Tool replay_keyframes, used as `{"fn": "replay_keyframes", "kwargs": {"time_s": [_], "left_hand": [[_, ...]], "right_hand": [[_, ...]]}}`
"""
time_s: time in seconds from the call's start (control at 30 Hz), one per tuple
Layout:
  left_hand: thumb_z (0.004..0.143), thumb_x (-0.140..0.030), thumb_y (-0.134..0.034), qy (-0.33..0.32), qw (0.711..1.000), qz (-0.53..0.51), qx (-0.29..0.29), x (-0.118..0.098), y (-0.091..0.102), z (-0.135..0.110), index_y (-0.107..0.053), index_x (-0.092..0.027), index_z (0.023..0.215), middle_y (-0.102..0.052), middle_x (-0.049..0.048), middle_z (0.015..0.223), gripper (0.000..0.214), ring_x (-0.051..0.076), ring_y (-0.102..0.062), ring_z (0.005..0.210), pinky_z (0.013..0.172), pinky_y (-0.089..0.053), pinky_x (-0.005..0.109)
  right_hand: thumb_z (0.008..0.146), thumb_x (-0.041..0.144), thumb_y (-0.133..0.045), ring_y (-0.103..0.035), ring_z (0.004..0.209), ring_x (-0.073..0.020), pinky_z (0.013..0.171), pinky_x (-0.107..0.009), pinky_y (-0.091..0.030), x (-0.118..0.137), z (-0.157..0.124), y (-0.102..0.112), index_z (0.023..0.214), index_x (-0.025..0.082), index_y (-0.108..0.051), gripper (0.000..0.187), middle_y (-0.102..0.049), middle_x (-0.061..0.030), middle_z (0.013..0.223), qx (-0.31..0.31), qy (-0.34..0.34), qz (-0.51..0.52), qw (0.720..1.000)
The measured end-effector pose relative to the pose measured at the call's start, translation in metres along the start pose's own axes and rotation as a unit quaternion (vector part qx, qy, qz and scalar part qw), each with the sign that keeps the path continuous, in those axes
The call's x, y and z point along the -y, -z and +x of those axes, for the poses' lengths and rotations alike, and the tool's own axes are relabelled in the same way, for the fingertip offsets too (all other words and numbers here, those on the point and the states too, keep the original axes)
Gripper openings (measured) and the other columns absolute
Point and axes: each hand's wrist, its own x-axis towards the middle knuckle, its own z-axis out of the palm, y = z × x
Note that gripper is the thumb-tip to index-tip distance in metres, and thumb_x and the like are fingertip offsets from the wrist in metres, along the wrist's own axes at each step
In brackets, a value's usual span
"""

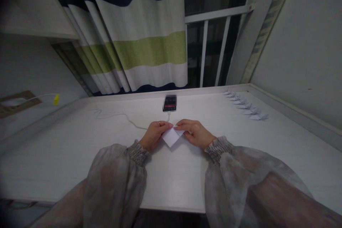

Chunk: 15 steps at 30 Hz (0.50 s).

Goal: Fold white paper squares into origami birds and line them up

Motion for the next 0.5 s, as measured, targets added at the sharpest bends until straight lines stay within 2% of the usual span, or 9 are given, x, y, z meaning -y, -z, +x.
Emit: {"fn": "replay_keyframes", "kwargs": {"time_s": [0.1,0.17,0.3,0.37,0.5], "left_hand": [[0.055,-0.026,-0.067,-0.021,0.999,0.025,-0.022,0.001,0.002,0.001,-0.064,-0.010,0.061,-0.058,0.0014,0.053,0.018,0.008,-0.046,0.047,0.048,-0.032,0.022],[0.056,-0.028,-0.066,-0.029,0.999,0.042,-0.018,0.001,0.002,0.001,-0.064,-0.010,0.062,-0.058,0.0007,0.053,0.019,0.007,-0.046,0.046,0.047,-0.032,0.021],[0.056,-0.029,-0.066,-0.036,0.996,0.081,-0.007,0.000,-0.003,-0.003,-0.063,-0.010,0.062,-0.057,-0.0002,0.051,0.020,0.006,-0.044,0.044,0.045,-0.031,0.020],[0.056,-0.029,-0.066,-0.041,0.994,0.098,-0.009,0.000,-0.004,-0.005,-0.063,-0.010,0.062,-0.057,-0.0005,0.051,0.020,0.006,-0.043,0.044,0.044,-0.030,0.020],[0.056,-0.030,-0.066,-0.040,0.994,0.103,-0.002,0.000,-0.004,-0.005,-0.064,-0.010,0.062,-0.057,-0.0004,0.051,0.021,0.006,-0.043,0.044,0.044,-0.030,0.020]], "right_hand": [[0.072,0.015,-0.043,-0.052,0.098,-0.0171,0.086,-0.034,-0.040,0.001,0.002,0.001,0.102,0.021,-0.060,0.034,-0.057,-0.0054,0.105,0.027,-0.050,0.088,0.995],[0.076,0.025,-0.045,-0.052,0.098,-0.0180,0.086,-0.033,-0.039,0.001,0.003,0.000,0.100,0.018,-0.060,0.030,-0.058,-0.0060,0.103,0.017,-0.122,0.131,0.984],[0.077,0.041,-0.043,-0.052,0.065,-0.0136,0.060,-0.026,-0.041,-0.002,0.006,-0.006,0.077,0.013,-0.063,0.034,-0.059,-0.0031,0.070,0.005,-0.263,0.174,0.949],[0.073,0.042,-0.047,-0.046,0.055,-0.0104,0.052,-0.024,-0.036,-0.003,0.007,-0.008,0.071,0.011,-0.062,0.034,-0.054,0.0001,0.058,0.016,-0.290,0.198,0.936],[0.068,0.038,-0.055,-0.040,0.052,-0.0080,0.050,-0.022,-0.030,-0.004,0.007,-0.010,0.071,0.011,-0.062,0.029,-0.050,0.0021,0.056,0.008,-0.309,0.233,0.922]]}}
